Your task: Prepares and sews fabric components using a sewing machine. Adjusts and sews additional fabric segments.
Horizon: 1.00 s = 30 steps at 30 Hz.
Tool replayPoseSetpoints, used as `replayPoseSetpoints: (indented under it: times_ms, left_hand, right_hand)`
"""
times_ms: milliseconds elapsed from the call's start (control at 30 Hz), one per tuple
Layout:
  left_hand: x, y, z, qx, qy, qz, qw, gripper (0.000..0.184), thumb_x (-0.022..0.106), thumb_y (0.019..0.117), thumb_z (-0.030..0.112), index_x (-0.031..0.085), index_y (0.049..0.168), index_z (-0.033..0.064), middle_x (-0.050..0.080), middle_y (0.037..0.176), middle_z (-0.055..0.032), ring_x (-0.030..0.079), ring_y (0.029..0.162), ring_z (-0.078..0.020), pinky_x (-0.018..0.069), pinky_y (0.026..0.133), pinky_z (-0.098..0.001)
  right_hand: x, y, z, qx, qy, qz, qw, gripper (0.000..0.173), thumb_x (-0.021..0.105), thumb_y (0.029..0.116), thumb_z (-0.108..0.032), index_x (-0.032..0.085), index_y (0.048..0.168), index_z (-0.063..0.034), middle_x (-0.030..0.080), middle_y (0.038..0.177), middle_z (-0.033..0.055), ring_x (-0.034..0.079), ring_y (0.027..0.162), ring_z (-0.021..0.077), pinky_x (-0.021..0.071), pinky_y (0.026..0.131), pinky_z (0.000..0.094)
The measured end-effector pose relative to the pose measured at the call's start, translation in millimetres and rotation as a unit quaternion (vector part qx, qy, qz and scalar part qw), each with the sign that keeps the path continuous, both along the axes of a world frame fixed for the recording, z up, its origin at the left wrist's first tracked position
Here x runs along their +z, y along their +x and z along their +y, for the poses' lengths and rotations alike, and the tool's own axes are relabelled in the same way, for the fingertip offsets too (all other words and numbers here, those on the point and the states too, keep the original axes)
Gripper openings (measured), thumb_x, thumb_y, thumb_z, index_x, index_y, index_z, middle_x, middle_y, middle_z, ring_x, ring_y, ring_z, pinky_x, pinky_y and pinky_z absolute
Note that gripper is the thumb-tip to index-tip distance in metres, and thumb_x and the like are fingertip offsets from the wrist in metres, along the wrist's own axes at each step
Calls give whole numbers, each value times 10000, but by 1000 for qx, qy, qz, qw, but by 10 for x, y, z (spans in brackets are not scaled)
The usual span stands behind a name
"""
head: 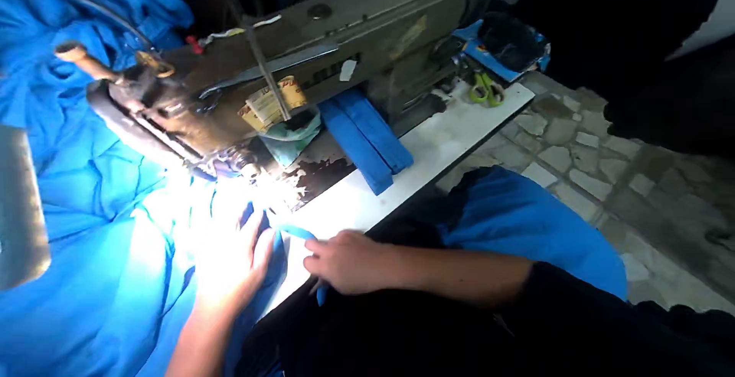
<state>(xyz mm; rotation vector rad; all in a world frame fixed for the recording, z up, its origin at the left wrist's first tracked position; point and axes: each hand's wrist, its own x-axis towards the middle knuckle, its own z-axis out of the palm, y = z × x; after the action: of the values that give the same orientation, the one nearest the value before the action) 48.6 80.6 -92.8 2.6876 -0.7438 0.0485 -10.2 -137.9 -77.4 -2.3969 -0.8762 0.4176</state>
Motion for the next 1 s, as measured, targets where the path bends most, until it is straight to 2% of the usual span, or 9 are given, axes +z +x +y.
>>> replayPoseSetpoints:
  times_ms: [133,267,300,367,500,633,767,900,1000]
  left_hand:
    - [-48,-440,333,-61,20,-91,994,520,478,935,424,719,913,-36,704,1133,-282,690,1029,-490,534,830,-629]
    - [596,-637,129,21,41,89,995,385,440,1001,126,653,1074,-187,645,1179,-381,602,1170,-570,424,1019,-670]
    - [783,-637,85,41,48,124,990,364,444,1038,101,651,1086,-194,657,1063,-383,632,1060,-546,441,955,-653]
    - [858,-498,307,-2,87,59,994,311,484,982,181,676,870,-38,603,678,-148,623,638,-306,491,595,-505]
    - [1274,-325,541,58,277,90,955,209,589,989,174,684,855,46,625,676,-161,660,692,-409,477,581,-615]
    - [1213,-463,403,-120,54,67,989,170,561,880,176,627,724,164,481,547,98,433,449,-15,355,406,-236]
    - [742,-455,123,-214,-63,167,960,182,583,842,171,661,678,155,571,742,98,530,682,43,431,579,-140]
    - [344,-308,110,-158,-124,231,952,279,556,857,163,590,590,90,704,1078,-36,635,1108,-100,516,926,-312]
    - [128,-47,257,-66,-43,95,992,379,507,993,287,674,927,-46,645,1247,-235,602,1211,-363,455,991,-567]
  right_hand:
    - [142,365,-260,-94,-46,50,993,268,488,1038,-43,659,1238,8,586,1359,221,653,1090,403,517,880,580]
    - [74,639,110,-73,134,-31,988,273,556,964,36,711,1188,39,681,1217,229,658,1143,368,513,956,541]
    - [96,677,240,-49,179,-27,982,298,541,957,54,707,1205,61,696,1199,249,660,1155,378,497,984,542]
    - [105,737,441,0,202,-7,979,290,504,979,42,700,1189,82,703,1170,259,665,1142,374,491,992,521]
    - [101,679,521,15,132,52,990,294,479,989,25,670,1203,89,696,1099,259,654,1077,374,482,935,530]
    - [-178,208,448,-18,328,-97,940,161,649,862,56,744,992,57,728,887,170,704,795,257,582,731,418]
    - [-403,-122,239,-40,306,-181,934,136,730,796,24,755,926,-7,702,1171,193,727,842,244,608,671,394]
    - [-605,-219,215,-50,186,-232,954,63,706,820,-10,746,861,-35,734,997,168,693,652,264,544,521,412]
    - [-623,-214,274,-42,170,-256,951,57,682,851,-29,733,840,-51,741,991,164,665,593,252,508,479,391]
